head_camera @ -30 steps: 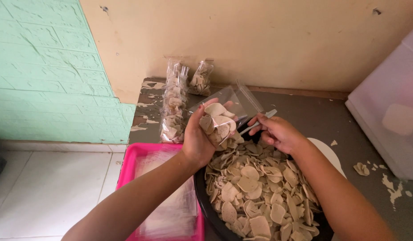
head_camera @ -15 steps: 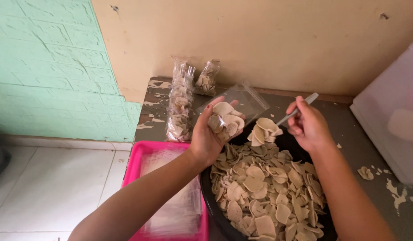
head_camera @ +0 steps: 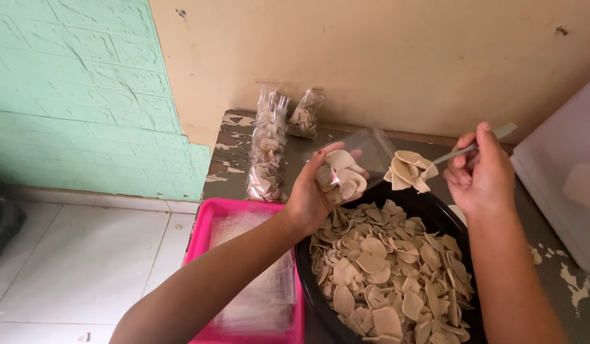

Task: Packaging chips into small plastic bags using a spoon and weighing them on a digital scale for portion control.

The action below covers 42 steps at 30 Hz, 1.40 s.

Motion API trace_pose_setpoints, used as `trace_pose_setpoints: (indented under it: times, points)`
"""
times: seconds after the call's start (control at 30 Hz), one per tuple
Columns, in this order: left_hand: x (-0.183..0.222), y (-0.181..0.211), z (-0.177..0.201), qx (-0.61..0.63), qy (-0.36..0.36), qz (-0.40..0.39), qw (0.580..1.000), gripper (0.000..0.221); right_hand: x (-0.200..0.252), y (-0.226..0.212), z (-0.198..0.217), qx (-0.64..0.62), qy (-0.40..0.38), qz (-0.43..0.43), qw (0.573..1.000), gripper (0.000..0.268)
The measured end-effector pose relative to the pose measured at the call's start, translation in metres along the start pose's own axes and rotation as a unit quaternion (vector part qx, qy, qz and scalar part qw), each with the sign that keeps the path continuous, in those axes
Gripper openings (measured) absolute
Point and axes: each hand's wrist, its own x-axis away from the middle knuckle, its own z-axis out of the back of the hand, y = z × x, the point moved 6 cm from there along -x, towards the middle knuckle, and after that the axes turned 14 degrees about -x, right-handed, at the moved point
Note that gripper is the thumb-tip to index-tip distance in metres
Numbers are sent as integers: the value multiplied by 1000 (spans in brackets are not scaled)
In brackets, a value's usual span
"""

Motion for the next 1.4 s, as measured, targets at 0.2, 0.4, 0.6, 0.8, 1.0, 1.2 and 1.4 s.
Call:
trace_pose_setpoints:
  times: [0.2, 0.4, 0.6, 0.8, 1.0, 1.2, 1.4]
  points:
    - [2, 2, -6, -13, -25, 23, 999, 45, -16, -6, 23, 10, 64, 74, 995, 42]
    - [-4, -5, -6, 3, -81, 27, 996, 47, 1, -10, -18, 108, -1, 106, 988, 42]
    - [3, 2, -16, -85, -42, 78, 992, 47, 25, -9, -50, 279, -112, 180, 937, 45]
    - [-4, 0, 2, 5, -48, 54, 997, 46, 36, -17, -23, 230, -121, 359, 897, 44]
    - [-3, 3, 3, 17, 28, 60, 998, 48, 37, -19, -21, 229, -58, 356, 904, 34]
    - [-7, -6, 1, -64, 33, 103, 992, 64, 31, -5, -36, 182, -90, 251, 946, 41]
    - [-12, -29, 14, -36, 64, 132, 988, 55, 30, -1, -37, 207, -113, 300, 924, 40]
